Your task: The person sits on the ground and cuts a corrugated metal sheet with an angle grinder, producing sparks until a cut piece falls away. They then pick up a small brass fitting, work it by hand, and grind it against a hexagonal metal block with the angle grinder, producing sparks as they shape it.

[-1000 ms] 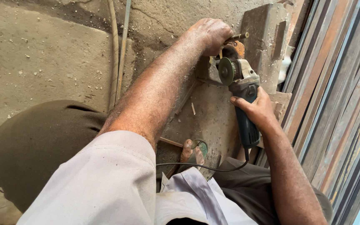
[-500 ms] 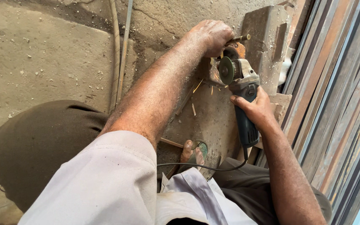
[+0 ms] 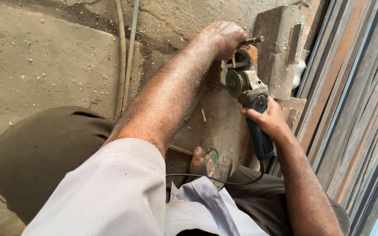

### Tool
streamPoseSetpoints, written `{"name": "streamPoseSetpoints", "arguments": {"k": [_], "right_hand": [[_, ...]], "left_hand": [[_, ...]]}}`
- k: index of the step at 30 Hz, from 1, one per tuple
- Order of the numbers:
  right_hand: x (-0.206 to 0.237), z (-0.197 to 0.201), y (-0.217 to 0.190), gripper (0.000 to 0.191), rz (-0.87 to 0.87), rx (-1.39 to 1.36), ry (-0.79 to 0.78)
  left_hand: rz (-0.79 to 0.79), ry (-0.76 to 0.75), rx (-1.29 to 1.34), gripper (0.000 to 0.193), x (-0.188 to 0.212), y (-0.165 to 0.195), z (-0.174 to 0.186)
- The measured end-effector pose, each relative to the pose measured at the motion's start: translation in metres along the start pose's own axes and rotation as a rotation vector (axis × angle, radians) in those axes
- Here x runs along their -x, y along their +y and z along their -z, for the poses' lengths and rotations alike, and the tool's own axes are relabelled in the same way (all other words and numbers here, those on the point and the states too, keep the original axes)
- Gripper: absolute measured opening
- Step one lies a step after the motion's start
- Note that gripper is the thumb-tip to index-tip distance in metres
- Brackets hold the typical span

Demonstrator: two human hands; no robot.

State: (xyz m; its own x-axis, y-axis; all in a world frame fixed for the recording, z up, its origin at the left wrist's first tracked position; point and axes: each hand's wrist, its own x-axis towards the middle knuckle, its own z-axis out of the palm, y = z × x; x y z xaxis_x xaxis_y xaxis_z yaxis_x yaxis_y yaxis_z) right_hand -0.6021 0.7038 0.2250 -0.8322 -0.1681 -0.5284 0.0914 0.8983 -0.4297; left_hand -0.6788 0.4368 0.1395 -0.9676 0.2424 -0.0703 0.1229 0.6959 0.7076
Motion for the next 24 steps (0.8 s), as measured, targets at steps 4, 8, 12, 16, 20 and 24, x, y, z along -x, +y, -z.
{"name": "streamPoseSetpoints", "arguments": {"k": [4,8,12,16,20,24], "right_hand": [[0.006,0.003,0.01,0.051,-0.057,-0.172,0.037],[0.012,0.009,0.016,0.049,-0.041,-0.212,0.076],[0.012,0.008,0.016,0.05,-0.041,-0.233,0.052],[0.01,0.004,0.014,0.052,-0.014,-0.16,0.039],[0.009,0.002,0.01,0.056,-0.024,-0.123,0.041],[0.011,0.002,0.007,0.06,-0.085,-0.064,0.023]], "left_hand": [[-0.026,0.016,0.001,0.02,-0.001,-0.001,-0.001],[-0.026,0.015,0.046,0.02,-0.002,-0.004,0.0],[0.008,-0.001,0.055,0.02,-0.002,-0.007,0.001],[-0.001,0.016,0.049,0.019,0.0,-0.01,0.0],[0.037,0.016,0.068,0.017,0.0,-0.013,-0.002],[0.059,0.005,0.074,0.015,-0.001,-0.013,-0.004]]}}
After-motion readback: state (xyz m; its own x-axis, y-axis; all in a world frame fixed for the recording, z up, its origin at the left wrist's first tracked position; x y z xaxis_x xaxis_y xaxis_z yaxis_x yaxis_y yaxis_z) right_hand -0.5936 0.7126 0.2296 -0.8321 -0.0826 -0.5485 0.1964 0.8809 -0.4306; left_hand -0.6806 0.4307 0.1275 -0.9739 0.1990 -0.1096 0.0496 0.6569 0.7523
